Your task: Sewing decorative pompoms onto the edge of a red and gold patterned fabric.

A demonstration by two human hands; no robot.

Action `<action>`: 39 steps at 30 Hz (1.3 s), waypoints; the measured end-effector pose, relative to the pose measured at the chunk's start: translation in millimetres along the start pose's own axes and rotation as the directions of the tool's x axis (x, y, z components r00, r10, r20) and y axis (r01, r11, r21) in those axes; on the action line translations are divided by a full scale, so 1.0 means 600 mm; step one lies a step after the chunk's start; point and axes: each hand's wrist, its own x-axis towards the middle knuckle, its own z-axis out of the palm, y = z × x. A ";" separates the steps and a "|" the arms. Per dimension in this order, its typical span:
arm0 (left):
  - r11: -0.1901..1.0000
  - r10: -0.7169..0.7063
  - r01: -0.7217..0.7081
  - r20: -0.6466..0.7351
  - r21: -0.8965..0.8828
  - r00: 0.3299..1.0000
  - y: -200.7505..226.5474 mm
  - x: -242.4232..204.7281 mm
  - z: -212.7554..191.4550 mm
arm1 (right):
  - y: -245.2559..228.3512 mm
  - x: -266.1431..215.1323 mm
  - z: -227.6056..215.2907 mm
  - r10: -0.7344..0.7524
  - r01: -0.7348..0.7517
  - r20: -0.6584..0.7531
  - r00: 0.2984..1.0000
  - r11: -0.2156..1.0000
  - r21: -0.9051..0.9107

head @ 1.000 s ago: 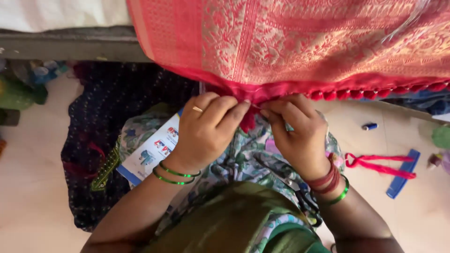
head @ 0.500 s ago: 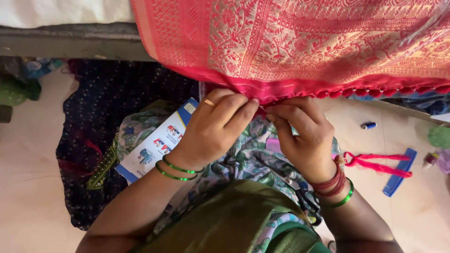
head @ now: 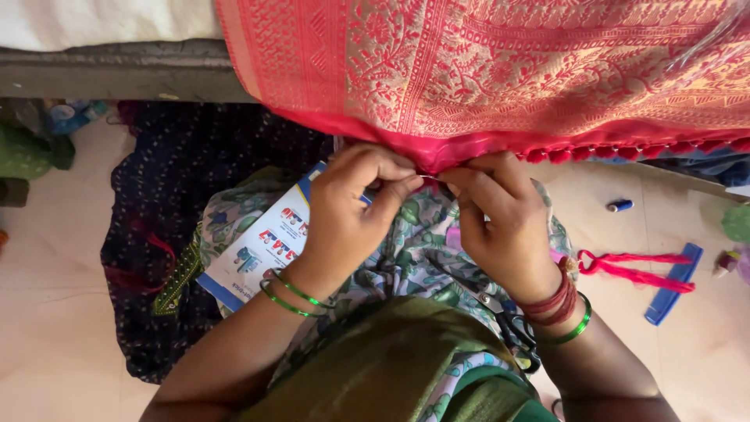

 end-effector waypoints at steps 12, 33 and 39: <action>0.989 -0.147 0.148 -0.046 0.015 0.988 -0.033 -0.007 0.031 | 0.010 0.004 -0.009 -0.086 0.087 0.062 0.994 0.996 -0.010; 0.711 -0.329 0.446 0.303 -0.544 0.894 -0.026 -0.057 0.041 | -0.051 0.022 -0.032 -0.086 0.090 -0.031 0.996 0.988 0.124; 0.408 -0.511 0.590 0.361 -0.697 0.780 -0.023 -0.056 0.035 | -0.030 0.002 -0.010 -0.108 0.112 -0.046 0.993 0.987 0.112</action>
